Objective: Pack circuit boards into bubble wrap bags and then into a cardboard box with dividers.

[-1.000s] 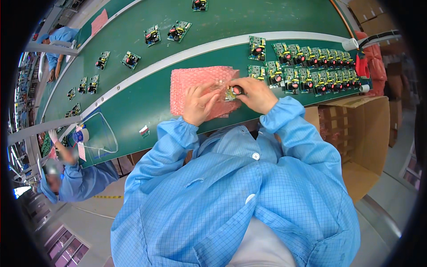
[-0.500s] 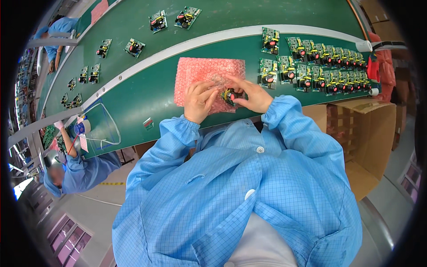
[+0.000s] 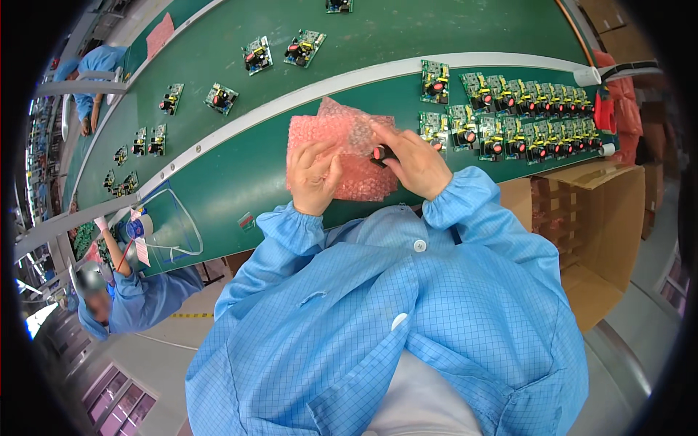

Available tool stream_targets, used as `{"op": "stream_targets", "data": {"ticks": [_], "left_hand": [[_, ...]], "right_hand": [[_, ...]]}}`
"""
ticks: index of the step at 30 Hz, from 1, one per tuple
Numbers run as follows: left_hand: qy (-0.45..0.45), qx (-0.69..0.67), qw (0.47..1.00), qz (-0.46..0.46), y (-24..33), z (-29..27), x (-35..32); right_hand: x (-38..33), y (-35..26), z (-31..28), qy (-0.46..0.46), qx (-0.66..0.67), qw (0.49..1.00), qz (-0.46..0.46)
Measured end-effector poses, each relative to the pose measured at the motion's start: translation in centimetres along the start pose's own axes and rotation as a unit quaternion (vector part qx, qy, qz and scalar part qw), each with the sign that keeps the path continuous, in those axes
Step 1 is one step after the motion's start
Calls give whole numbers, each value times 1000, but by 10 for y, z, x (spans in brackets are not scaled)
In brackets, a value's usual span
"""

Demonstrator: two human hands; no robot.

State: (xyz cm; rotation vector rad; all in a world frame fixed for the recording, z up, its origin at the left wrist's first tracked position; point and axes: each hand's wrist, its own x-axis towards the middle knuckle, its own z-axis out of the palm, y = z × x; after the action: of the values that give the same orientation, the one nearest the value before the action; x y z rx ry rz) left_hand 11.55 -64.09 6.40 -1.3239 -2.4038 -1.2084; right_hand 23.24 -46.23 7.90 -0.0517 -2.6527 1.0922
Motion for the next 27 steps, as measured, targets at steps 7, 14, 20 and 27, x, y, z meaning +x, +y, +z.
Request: {"op": "stream_targets", "data": {"ticks": [7, 14, 20, 27], "left_hand": [[-26, -115, 993, -23, 8, 15, 3], [-55, -88, 993, -57, 27, 24, 0], [-123, -178, 949, -228, -13, -37, 51], [-219, 12, 975, 33, -116, 50, 259]], "right_hand": [[7, 7, 21, 14, 52, 997, -62], [5, 19, 49, 46, 106, 991, 62], [17, 8, -37, -17, 112, 967, 230], [52, 24, 48, -236, -62, 966, -89]]}}
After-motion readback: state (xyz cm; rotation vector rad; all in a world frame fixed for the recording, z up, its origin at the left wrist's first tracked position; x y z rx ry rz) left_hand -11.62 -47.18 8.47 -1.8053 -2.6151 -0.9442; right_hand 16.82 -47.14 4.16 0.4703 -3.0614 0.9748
